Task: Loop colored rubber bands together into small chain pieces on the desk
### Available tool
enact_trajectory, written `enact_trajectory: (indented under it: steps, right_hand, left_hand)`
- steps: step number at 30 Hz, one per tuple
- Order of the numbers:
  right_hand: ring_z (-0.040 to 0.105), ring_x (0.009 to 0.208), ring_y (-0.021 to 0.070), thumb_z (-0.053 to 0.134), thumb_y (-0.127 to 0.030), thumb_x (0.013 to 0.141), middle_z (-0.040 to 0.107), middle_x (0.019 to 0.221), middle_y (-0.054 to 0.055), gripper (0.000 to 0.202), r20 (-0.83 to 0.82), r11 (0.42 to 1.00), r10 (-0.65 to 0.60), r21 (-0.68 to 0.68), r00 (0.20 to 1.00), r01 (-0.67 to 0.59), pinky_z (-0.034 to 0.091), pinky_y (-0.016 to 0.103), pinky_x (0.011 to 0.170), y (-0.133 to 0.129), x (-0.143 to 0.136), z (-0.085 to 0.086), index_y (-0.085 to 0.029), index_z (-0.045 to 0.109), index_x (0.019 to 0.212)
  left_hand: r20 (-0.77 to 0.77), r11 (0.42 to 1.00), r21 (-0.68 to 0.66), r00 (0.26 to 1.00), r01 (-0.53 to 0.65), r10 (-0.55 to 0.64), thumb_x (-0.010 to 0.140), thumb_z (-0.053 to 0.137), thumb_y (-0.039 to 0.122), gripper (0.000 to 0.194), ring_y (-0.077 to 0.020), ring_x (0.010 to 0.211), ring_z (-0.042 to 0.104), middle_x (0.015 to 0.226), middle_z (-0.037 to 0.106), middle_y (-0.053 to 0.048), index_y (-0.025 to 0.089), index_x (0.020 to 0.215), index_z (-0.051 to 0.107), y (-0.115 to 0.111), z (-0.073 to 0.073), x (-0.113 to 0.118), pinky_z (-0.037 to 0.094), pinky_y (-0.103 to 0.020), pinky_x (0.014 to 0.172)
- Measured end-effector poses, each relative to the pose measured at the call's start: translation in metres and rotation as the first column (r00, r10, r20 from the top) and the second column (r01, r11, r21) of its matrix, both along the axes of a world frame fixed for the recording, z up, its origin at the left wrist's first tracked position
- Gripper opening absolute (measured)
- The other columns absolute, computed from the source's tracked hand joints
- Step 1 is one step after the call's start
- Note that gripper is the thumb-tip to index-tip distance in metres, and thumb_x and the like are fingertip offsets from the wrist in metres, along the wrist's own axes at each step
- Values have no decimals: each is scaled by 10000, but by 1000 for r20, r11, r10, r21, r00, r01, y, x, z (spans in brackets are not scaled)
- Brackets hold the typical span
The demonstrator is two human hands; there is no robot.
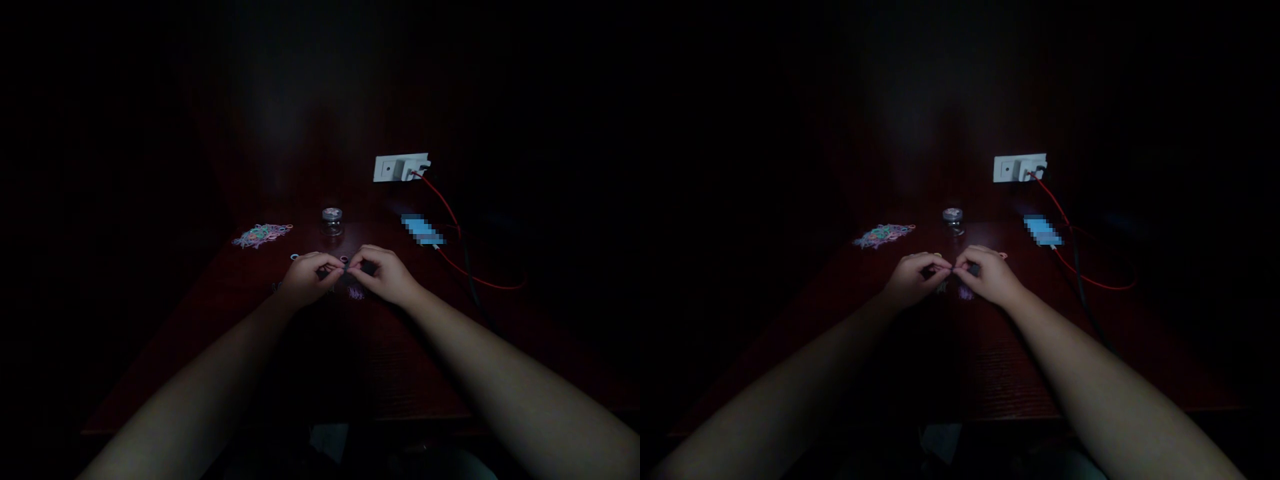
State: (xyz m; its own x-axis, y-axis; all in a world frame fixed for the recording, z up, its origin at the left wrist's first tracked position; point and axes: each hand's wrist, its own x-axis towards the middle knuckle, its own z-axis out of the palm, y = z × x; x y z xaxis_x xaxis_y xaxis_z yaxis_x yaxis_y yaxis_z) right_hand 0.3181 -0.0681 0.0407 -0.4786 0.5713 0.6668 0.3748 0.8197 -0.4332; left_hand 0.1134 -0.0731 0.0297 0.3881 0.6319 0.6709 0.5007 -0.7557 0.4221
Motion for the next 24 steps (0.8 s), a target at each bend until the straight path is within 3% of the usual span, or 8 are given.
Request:
enact_trajectory:
  steps: [11, 16, 24]
  right_hand:
    - [559, 708, 148, 625, -213, 815, 598, 737, 20, 78, -25, 999, -17, -36, 1000, 16, 429, 276, 665, 0, -1, -1, -179, 584, 759]
    - [560, 697, 146, 636, -227, 804, 608, 740, 22, 102, -18, 998, -34, -54, 999, 33, 429, 272, 656, 0, 0, -2, -178, 567, 747]
    - [562, 695, 141, 640, -223, 800, 606, 740, 17, 111, -17, 998, -23, -61, 1000, 22, 431, 271, 660, 0, 0, -3, -180, 556, 742]
  left_hand:
    - [-65, 1000, -8, 998, 20, -21, 858, 580, 207, 130, -134, 751, 619, 842, 698, -24, 202, 920, 694, -2, 1, 0, 498, -278, 715]
    - [-19, 996, -67, 998, 66, -68, 821, 639, 234, 154, -133, 762, 644, 878, 702, -43, 184, 961, 682, -3, 0, 2, 525, -267, 729]
    - [7, 997, -78, 1000, 14, -13, 861, 602, 224, 97, -111, 742, 635, 876, 716, -17, 193, 911, 678, -1, 1, 2, 510, -238, 700]
